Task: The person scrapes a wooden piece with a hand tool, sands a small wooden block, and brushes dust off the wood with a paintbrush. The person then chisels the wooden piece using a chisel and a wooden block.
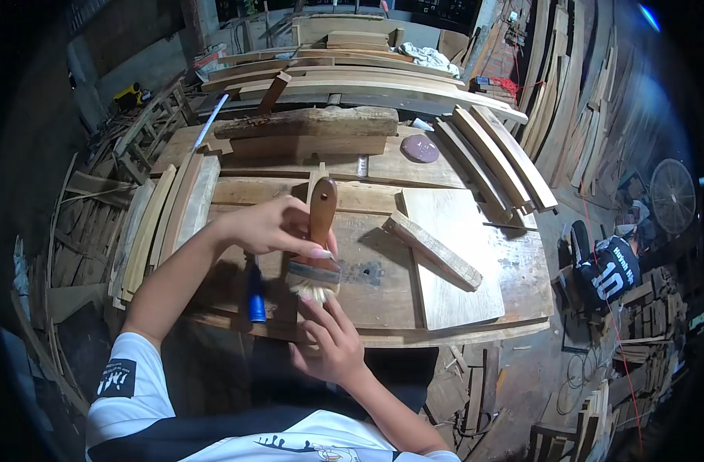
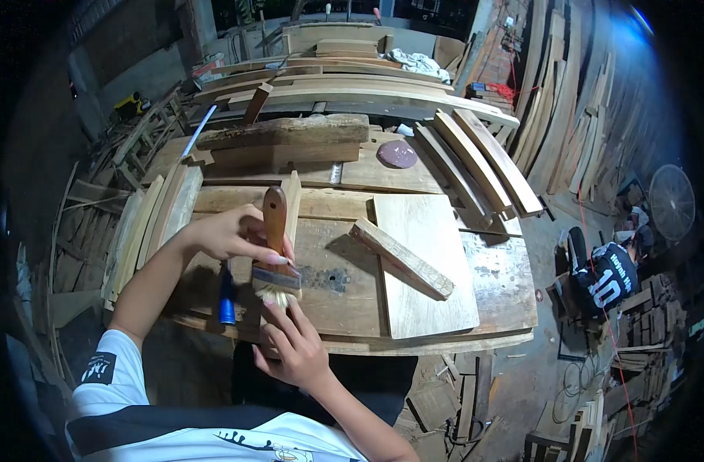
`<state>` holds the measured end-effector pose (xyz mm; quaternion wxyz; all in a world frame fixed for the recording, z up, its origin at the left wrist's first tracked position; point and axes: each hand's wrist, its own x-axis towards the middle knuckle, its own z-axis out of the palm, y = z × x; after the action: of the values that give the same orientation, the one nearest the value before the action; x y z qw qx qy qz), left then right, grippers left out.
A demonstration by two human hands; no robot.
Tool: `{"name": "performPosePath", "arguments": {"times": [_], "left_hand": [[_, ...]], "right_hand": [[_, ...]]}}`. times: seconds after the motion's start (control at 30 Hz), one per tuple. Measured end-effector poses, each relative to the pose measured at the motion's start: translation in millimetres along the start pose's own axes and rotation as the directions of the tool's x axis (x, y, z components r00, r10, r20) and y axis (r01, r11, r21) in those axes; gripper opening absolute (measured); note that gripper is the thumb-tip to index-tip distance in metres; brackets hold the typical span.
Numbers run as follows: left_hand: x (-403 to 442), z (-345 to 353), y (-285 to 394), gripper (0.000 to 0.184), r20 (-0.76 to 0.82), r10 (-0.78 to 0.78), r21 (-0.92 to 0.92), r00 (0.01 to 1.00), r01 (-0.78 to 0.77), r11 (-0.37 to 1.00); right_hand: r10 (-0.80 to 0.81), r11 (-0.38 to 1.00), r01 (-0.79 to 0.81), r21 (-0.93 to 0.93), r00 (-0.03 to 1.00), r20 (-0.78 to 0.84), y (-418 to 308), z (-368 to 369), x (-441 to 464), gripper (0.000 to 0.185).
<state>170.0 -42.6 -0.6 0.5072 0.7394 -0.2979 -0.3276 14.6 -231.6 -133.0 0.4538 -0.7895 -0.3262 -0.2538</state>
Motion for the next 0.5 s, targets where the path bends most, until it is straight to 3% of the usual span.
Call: {"name": "performPosePath", "arguments": {"times": [0.1,0.13,0.23,0.27,0.37,0.43,0.5], "left_hand": [[2,-9,0,0.025,-0.200,0.046,0.176,0.979,-0.010,0.984],[8,-14,-7,0.024,-0.311,0.043,0.157,0.949,0.007,0.988],[12,-24,-1,0.023,-0.432,0.166,0.496,0.886,0.081,0.864],[9,-19,2,0.022,-0.398,0.184,0.533,0.899,0.063,0.844],[-2,4,6,0.023,-0.205,0.058,0.139,0.977,-0.029,0.990],[-5,13,9,0.022,-0.019,0.011,0.105,1.000,-0.009,0.994],[1,9,6,0.022,0.001,-0.021,0.032,1.000,0.021,0.999]], "right_hand": [[-0.001,1.000,0.001,-0.002,1.000,-0.022,-1,-1,4,0.037],[0.005,1.000,-0.005,0.001,1.000,-0.024,-1,-1,4,0.036],[0.002,1.000,-0.002,-0.005,0.999,-0.035,0,0,4,0.037],[-0.002,1.000,0.002,-0.004,1.000,-0.029,0,0,4,0.038],[0.004,1.000,-0.004,0.001,1.000,-0.001,0,-1,1,0.040],[0.027,1.000,-0.027,0.001,0.999,0.026,-1,0,-3,0.040],[0.017,1.000,-0.017,-0.003,1.000,0.013,1,0,-2,0.040]]}}
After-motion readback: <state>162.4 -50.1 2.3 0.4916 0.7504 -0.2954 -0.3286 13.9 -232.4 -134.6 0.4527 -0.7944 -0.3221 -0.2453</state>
